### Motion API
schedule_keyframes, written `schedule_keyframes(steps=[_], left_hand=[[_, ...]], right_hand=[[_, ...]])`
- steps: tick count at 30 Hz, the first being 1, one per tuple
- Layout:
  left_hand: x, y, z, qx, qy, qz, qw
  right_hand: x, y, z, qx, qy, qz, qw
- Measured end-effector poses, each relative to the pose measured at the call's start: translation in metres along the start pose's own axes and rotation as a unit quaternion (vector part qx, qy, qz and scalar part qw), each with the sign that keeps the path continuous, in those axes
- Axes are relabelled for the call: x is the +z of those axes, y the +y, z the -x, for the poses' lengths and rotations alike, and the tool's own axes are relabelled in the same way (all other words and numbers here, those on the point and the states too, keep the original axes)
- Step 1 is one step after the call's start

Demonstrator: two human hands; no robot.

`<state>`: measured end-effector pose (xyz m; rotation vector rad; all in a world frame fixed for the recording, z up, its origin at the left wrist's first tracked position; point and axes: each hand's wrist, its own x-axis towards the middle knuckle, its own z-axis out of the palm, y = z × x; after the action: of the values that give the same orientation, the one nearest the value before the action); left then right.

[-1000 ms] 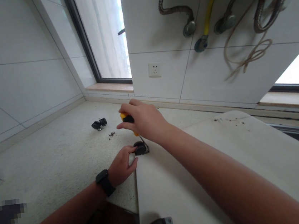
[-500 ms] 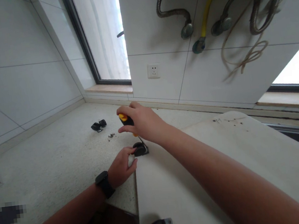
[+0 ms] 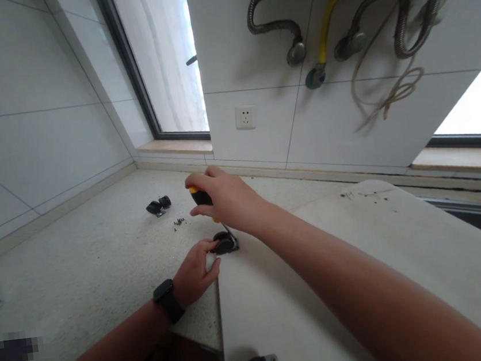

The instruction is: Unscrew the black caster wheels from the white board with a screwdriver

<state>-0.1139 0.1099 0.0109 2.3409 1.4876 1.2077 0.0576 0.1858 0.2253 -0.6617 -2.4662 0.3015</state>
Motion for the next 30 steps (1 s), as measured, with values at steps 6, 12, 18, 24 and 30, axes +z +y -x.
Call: schedule_keyframes(steps=[6,12,18,24,30], left_hand=[[0.000,-0.001,0.001,0.005,0.000,0.000,1.000],[0.000,-0.002,0.000,0.018,0.003,0.025,1.000],[0.002,-0.003,0.003,0.003,0.021,0.069,0.997],[0.013,0.014,-0.013,-0.101,0.034,0.238,0.965],[0.031,0.020,-0.032,-0.193,0.010,0.353,0.915]], right_hand=[[-0.004,0.001,0.001,0.019,-0.004,-0.080,0.997],[-0.006,-0.001,0.003,0.017,-0.033,-0.087,0.996],[-0.004,-0.001,0.000,-0.001,0.006,-0.004,1.000],[-0.010,-0.005,-0.001,0.022,-0.001,0.022,1.000],[-0.013,-0.010,0.001,0.016,-0.041,-0.031,0.999]])
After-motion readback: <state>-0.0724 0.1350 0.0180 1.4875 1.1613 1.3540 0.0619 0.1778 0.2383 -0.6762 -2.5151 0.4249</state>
